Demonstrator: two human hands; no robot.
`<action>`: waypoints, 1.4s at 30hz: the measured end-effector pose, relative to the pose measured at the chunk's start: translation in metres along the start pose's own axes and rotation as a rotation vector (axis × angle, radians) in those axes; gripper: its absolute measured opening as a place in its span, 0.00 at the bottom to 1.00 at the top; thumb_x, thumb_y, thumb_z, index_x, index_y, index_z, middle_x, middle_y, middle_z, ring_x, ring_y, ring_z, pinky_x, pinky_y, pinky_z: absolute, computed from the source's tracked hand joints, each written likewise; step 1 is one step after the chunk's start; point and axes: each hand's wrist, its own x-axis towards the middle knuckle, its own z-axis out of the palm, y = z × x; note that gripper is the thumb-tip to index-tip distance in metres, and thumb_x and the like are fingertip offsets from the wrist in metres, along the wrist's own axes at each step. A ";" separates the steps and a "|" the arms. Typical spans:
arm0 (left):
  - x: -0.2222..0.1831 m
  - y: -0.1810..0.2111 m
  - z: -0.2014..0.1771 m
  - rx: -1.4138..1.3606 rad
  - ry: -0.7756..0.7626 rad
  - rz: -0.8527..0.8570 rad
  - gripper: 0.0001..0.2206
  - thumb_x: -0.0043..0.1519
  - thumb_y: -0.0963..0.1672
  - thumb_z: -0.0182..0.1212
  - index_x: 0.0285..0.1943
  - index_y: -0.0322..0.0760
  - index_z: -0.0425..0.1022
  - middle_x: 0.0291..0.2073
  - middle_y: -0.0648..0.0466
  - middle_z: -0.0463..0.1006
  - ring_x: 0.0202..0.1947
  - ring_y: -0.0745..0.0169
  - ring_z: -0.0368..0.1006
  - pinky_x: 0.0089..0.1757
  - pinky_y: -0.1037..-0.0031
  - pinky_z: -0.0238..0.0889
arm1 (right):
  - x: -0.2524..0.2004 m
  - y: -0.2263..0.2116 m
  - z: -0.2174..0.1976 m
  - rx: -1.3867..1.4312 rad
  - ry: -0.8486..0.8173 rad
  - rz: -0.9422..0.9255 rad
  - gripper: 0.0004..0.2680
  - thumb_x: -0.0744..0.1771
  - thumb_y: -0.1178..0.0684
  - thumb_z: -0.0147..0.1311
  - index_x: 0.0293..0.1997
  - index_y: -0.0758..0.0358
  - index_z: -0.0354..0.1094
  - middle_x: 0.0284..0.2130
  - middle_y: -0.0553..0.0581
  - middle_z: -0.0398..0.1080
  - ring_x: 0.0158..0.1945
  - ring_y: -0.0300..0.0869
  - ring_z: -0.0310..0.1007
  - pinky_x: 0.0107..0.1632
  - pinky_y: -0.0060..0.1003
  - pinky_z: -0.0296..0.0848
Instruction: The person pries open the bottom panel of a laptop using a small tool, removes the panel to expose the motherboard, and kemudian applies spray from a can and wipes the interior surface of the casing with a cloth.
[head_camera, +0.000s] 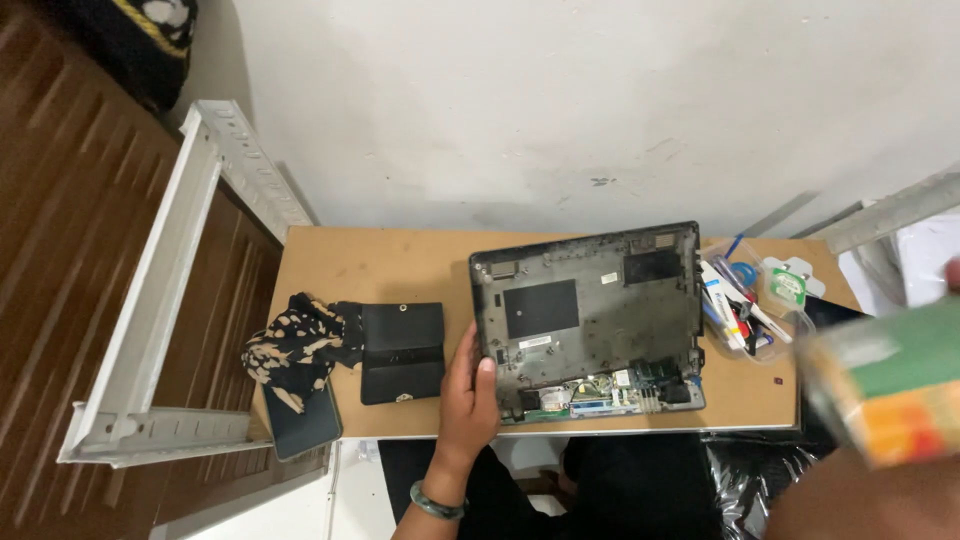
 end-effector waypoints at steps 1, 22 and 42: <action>0.000 0.000 0.001 -0.009 0.022 0.010 0.27 0.70 0.49 0.43 0.76 0.29 0.54 0.72 0.41 0.64 0.73 0.47 0.59 0.67 0.60 0.56 | -0.018 0.006 -0.004 0.050 0.083 0.135 0.26 0.69 0.36 0.56 0.76 0.47 0.54 0.55 0.65 0.69 0.49 0.60 0.77 0.47 0.60 0.82; -0.003 -0.023 0.015 0.095 0.059 -0.025 0.28 0.69 0.49 0.46 0.76 0.28 0.54 0.75 0.41 0.58 0.75 0.48 0.54 0.69 0.62 0.50 | -0.075 0.078 0.015 -0.824 -0.064 0.386 0.28 0.58 0.50 0.66 0.67 0.51 0.64 0.56 0.57 0.69 0.48 0.45 0.75 0.50 0.40 0.74; -0.001 -0.014 0.016 0.129 0.062 -0.139 0.28 0.67 0.50 0.47 0.76 0.33 0.58 0.74 0.45 0.61 0.74 0.48 0.58 0.66 0.61 0.55 | -0.054 0.090 0.027 -0.970 -0.183 0.497 0.26 0.62 0.46 0.61 0.69 0.43 0.61 0.59 0.56 0.67 0.63 0.48 0.68 0.62 0.45 0.65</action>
